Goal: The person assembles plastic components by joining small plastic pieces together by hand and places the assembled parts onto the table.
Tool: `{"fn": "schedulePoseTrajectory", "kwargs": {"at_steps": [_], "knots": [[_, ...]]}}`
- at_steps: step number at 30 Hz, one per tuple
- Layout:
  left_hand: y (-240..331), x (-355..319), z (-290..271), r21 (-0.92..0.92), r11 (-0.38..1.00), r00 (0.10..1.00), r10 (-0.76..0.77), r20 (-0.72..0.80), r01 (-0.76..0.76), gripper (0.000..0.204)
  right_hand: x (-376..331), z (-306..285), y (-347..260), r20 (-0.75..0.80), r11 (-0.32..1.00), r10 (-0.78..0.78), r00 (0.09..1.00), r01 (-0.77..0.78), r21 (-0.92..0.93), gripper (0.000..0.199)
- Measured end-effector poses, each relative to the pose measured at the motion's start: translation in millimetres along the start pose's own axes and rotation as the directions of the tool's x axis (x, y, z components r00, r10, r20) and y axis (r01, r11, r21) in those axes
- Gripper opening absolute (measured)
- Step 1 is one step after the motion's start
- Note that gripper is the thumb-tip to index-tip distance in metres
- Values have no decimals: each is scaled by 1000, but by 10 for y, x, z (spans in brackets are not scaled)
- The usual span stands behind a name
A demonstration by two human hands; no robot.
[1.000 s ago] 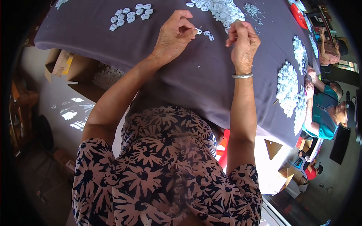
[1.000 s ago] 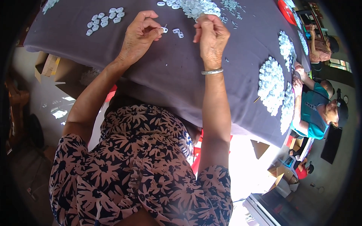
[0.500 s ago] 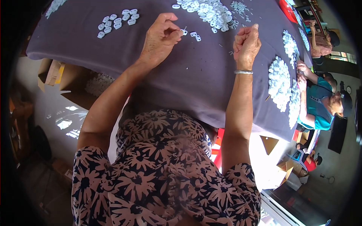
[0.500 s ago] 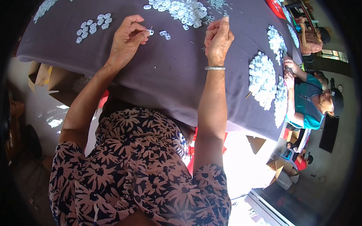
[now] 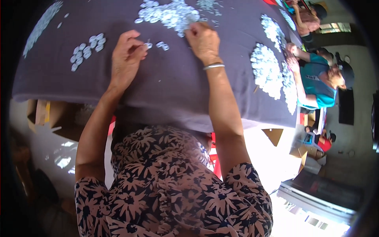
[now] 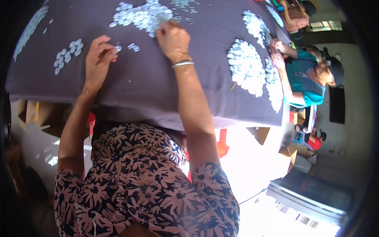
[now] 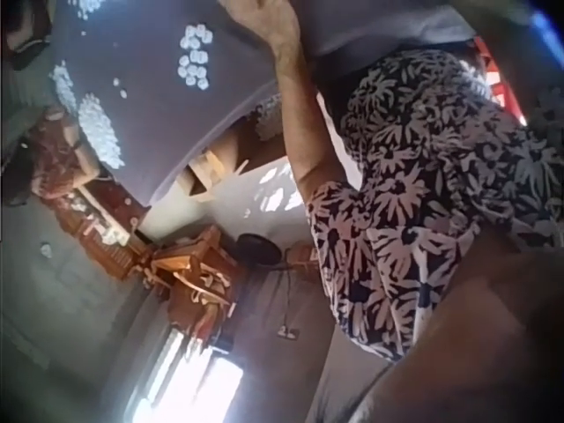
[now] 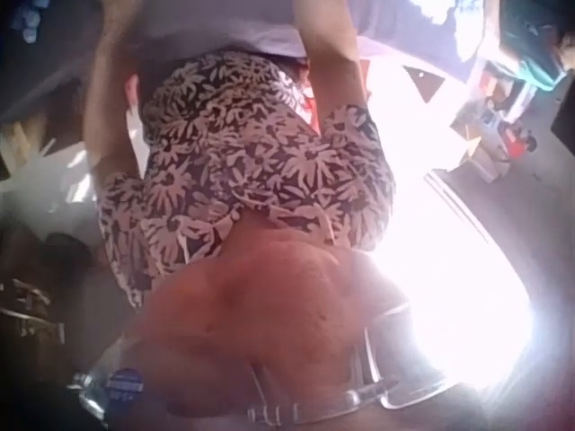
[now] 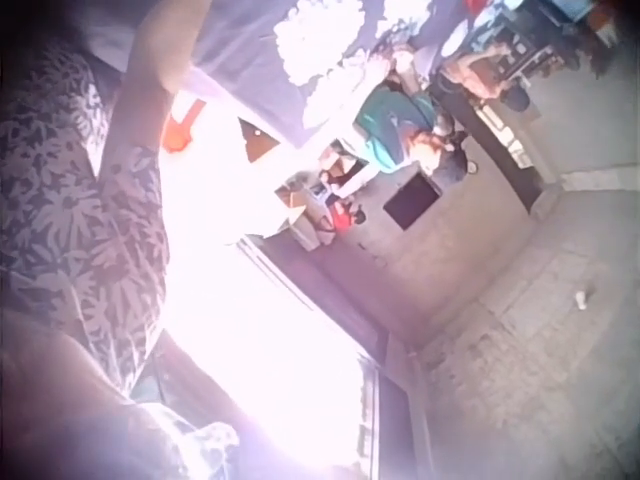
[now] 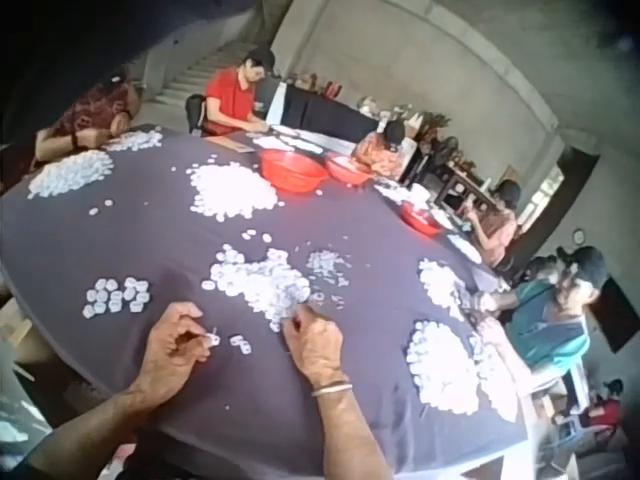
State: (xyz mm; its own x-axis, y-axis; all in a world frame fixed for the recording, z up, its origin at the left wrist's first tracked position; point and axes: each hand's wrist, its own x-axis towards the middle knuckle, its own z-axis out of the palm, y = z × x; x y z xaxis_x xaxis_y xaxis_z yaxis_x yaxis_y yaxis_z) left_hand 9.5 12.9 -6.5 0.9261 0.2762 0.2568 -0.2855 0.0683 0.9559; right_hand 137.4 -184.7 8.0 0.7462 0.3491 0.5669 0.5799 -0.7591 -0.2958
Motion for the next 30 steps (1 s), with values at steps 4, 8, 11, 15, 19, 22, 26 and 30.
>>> {"fn": "schedulePoseTrajectory", "kwargs": {"at_steps": [4,8,11,15,19,22,26,30], "knots": [[-20,1,-26,71,997,999,33,-9,-33,33,-71,1,-191,64,974,-104,993,88,207,10],[-21,-19,-48,62,998,1000,28,3,-28,31,-87,-37,-289,89,935,-140,986,102,339,11],[-23,-19,-27,87,996,1000,4,-26,-2,32,-133,-27,-286,79,892,-154,985,104,439,10],[-18,-12,-39,117,993,1000,2,-14,0,32,-90,-69,-284,7,861,-54,998,43,507,10],[-38,0,-68,97,995,1000,-3,-10,4,32,-94,-65,-283,22,864,-40,999,23,504,17],[-70,13,-57,84,996,1000,-5,-4,5,32,-102,-45,-269,4,873,-66,998,56,484,20],[-114,12,-79,60,998,1000,-3,10,2,32,-102,-110,-323,36,808,-60,998,27,589,23],[-56,15,-60,65,997,999,-37,9,36,32,-99,-154,-351,84,706,55,995,-99,702,13]]}}
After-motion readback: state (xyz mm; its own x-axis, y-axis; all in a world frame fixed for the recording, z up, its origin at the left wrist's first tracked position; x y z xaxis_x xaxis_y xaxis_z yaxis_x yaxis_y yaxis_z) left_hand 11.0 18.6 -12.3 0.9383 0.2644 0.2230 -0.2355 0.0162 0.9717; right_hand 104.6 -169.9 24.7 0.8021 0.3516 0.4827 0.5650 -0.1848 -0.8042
